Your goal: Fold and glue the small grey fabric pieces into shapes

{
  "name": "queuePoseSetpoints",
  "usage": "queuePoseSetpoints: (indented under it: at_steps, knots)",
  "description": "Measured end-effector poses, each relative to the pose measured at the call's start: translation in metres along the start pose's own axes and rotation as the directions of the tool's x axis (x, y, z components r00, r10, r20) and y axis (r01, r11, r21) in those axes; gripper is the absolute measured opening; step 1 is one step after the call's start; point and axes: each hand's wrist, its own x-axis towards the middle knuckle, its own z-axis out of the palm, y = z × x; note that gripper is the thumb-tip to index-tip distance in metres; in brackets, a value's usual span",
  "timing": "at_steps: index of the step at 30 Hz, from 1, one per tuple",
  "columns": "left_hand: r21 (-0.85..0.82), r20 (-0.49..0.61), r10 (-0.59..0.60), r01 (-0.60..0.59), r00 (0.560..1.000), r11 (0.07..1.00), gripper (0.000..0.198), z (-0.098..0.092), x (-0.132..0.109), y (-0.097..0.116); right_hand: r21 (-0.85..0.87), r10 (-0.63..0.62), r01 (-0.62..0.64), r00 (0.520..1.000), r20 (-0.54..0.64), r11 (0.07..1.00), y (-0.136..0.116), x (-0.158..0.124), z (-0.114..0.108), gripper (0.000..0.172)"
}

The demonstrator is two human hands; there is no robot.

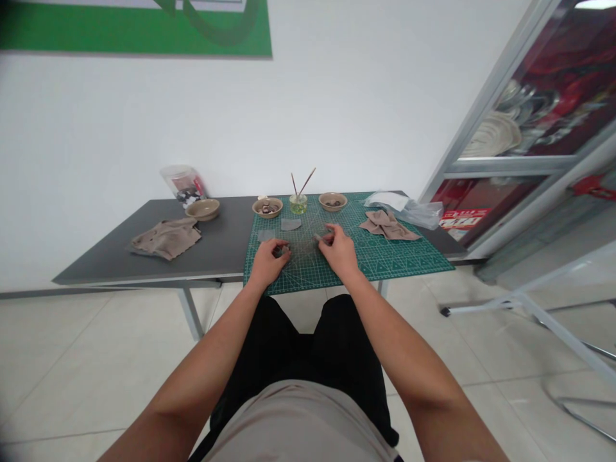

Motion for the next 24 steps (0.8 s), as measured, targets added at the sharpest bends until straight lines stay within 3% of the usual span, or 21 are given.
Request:
queuePoseSetpoints:
  at_steps: [4,7,10,12,16,20,22,24]
  knots:
    - [0.003,-0.015,0.012,-0.012,1.0,1.0,0.016,0.001,-0.001,-0.001,0.093,-0.083,0.096,0.988,-0.13,0.991,-0.035,0.015,-0.029,0.05]
    - [0.008,-0.016,0.026,-0.026,1.0,1.0,0.016,0.001,-0.001,-0.003,0.089,-0.088,0.101,0.985,-0.146,0.991,-0.046,0.024,-0.039,0.055]
    - [0.015,-0.005,0.024,-0.024,1.0,1.0,0.016,0.0,-0.001,-0.003,0.006,-0.016,0.016,1.0,0.019,1.0,-0.029,0.017,-0.023,0.071]
    - [0.031,0.006,0.015,-0.015,1.0,0.999,0.017,0.0,0.0,-0.002,-0.033,0.034,-0.031,0.992,0.122,0.999,-0.013,0.006,-0.008,0.065]
    - [0.053,0.02,0.003,-0.004,1.0,0.999,0.016,0.0,0.001,0.0,0.026,0.031,-0.033,0.997,0.075,0.999,-0.004,-0.011,0.009,0.038]
    - [0.044,0.018,0.011,-0.011,1.0,0.999,0.017,0.0,0.002,0.0,0.086,-0.03,0.026,0.999,0.042,0.996,-0.018,-0.01,0.01,0.041]
    - [0.045,0.012,0.021,-0.022,1.0,0.999,0.018,-0.001,0.001,-0.001,0.036,-0.06,0.057,0.992,0.112,0.998,-0.021,-0.009,0.013,0.049]
    - [0.05,0.012,0.026,-0.026,1.0,0.998,0.018,-0.001,0.001,-0.002,-0.084,-0.094,0.117,0.966,0.239,0.99,-0.019,-0.011,0.019,0.04]
